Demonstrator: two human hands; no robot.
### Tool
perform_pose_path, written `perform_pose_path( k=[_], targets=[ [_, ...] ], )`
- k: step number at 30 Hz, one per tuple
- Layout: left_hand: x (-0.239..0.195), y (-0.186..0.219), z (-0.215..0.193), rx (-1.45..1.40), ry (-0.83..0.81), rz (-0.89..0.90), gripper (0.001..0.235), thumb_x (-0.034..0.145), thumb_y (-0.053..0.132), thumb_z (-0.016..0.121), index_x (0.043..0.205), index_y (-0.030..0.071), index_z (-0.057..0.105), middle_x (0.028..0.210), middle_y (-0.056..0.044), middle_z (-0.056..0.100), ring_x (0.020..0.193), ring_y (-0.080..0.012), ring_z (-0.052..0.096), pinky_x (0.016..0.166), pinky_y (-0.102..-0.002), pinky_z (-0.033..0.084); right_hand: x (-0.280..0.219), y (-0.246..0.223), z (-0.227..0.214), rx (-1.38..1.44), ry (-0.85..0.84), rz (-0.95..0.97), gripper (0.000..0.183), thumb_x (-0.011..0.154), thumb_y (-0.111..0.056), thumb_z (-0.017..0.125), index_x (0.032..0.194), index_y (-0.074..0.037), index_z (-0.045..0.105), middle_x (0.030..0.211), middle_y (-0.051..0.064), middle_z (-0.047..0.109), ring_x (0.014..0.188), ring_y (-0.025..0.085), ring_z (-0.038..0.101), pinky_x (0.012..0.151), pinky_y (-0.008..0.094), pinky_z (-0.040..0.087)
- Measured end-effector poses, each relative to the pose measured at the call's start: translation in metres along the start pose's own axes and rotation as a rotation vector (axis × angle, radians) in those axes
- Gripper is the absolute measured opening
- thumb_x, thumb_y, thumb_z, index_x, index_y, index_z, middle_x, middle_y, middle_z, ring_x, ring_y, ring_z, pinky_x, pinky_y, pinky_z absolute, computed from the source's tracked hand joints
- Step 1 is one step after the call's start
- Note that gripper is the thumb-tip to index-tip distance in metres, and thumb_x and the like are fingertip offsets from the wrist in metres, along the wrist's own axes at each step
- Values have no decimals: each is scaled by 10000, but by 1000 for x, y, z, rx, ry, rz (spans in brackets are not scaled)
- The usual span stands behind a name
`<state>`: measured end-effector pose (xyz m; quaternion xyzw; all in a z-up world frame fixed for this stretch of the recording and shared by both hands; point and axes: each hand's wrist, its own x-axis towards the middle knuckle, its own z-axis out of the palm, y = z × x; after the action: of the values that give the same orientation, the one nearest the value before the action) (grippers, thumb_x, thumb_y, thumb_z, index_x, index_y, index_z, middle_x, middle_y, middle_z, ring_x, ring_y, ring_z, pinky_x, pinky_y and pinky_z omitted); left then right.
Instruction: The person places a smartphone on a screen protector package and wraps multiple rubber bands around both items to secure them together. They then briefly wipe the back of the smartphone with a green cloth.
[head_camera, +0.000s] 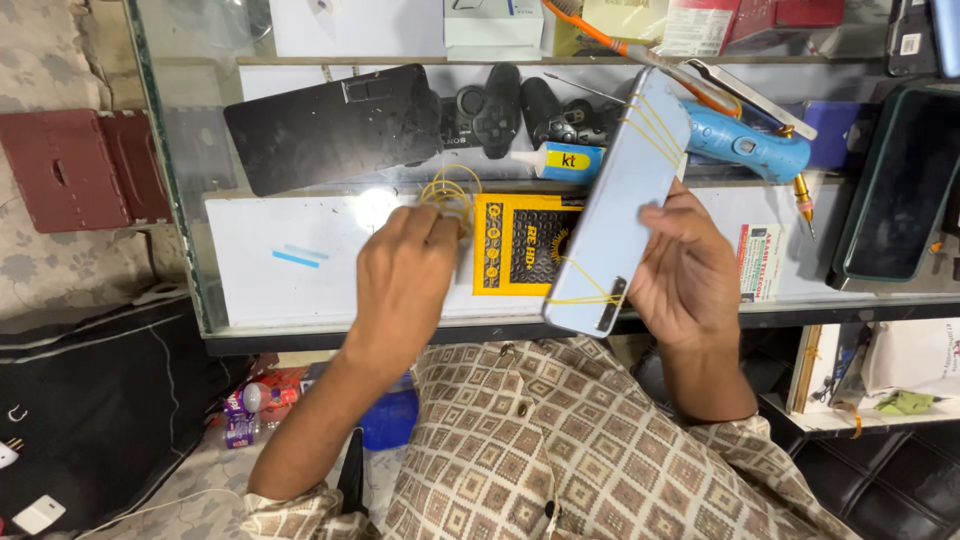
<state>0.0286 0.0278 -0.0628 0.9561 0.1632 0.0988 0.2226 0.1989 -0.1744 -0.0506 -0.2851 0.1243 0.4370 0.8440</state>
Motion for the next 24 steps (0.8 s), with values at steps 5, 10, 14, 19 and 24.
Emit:
perform_pose_path(
  k=[5,10,14,19,24],
  targets=[
    [-3,9,9,101,-10,-44,139,721,-31,696,855,-15,665,897,-138,644,865,-296,647,656,-395,552,-3,11,8,-131,-24,-11,404,996,89,569,1396,65,521,1291,211,675,1161,291,710,1055,438,581],
    [3,0,12,-46,83,-96,159,820,53,755,848,-8,611,871,-153,615,829,-320,620,659,-439,515,-2,26,5,-113,-113,-44,404,1084,6,581,1474,37,481,1326,172,679,1181,243,705,1038,396,585],
    [-2,-11,9,-235,142,-107,201,804,27,749,866,18,558,883,-147,594,850,-337,586,762,-444,490,-3,35,-1,-76,-55,-50,406,1124,-52,551,1513,24,461,1382,149,651,1234,214,681,1081,372,570],
    [-12,-24,8,-725,231,-197,132,914,-72,583,982,4,499,1018,-144,638,950,-247,589,872,-343,497,-5,43,-1,-53,-35,17,450,1113,-93,510,1550,-42,413,1426,115,609,1260,213,653,1066,400,573],
    [-21,-25,6,-1355,235,-267,119,1056,-49,389,1057,56,444,1463,-255,595,878,-77,602,715,-223,481,-9,47,1,-137,-146,41,565,1061,-47,612,1574,-18,378,1406,144,623,1246,227,662,1057,409,573]
  ],
)
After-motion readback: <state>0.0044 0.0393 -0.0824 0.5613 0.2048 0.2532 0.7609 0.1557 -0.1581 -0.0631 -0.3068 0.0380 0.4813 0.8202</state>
